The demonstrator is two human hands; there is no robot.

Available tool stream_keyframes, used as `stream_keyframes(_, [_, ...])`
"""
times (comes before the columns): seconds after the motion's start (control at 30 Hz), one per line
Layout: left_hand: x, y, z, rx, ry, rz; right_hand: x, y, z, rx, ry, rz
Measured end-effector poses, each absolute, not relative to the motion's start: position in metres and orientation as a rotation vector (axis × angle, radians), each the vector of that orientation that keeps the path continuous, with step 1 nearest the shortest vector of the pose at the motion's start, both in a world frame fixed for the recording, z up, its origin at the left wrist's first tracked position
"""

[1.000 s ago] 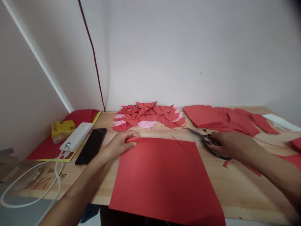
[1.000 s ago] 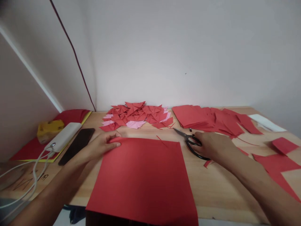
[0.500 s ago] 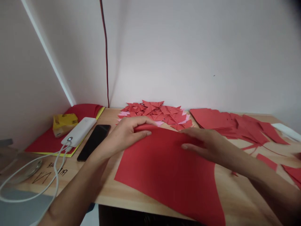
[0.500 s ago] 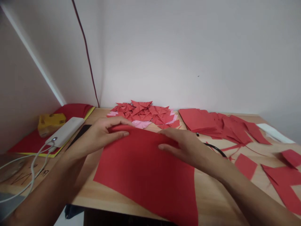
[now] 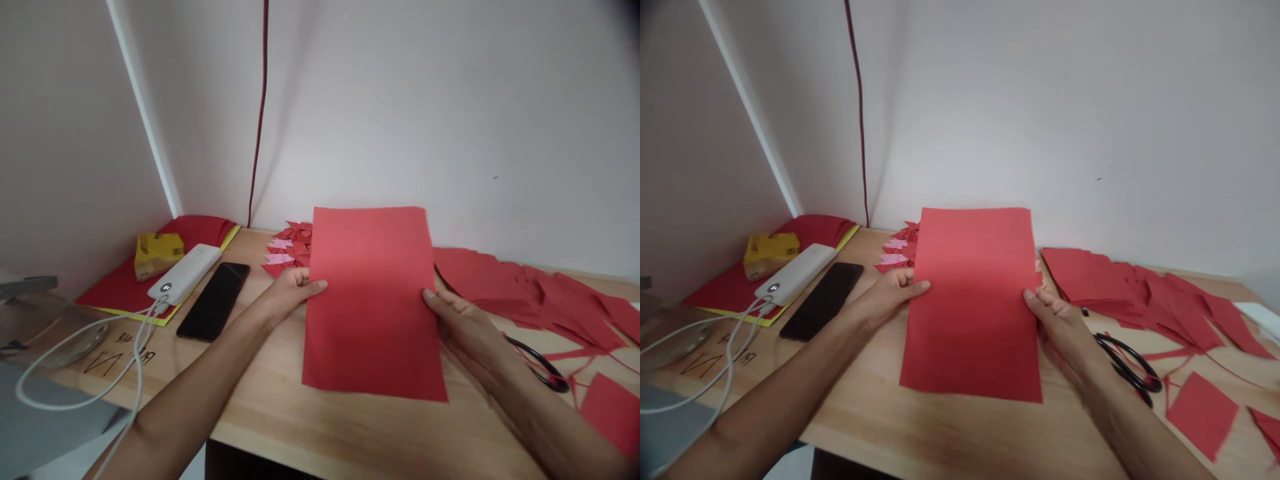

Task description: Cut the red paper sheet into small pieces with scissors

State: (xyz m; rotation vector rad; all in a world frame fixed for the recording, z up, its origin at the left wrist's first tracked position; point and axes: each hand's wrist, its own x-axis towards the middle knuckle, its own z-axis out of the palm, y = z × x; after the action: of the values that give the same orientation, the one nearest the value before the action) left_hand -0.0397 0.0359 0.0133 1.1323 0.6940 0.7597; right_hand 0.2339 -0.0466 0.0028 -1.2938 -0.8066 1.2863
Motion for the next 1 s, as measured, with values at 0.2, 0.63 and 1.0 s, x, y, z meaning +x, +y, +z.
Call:
stream_keyframes(0.2, [-0.033, 0.026, 0.014, 1.053, 0.8, 0.727, 0.249, -0.041, -0.008, -1.374, -1.005, 1.317])
stream_keyframes(0.63, [-0.036, 0.034, 0.011, 1.041, 0.8, 0.738, 0.253, -0.042, -0.01, -1.427, -1.073, 1.225])
stream_keyframes(1.0, [-0.031, 0.036, 0.009, 1.036, 0.82, 0.76, 0.261, -0.043, -0.004, -1.498, -0.886, 1.334])
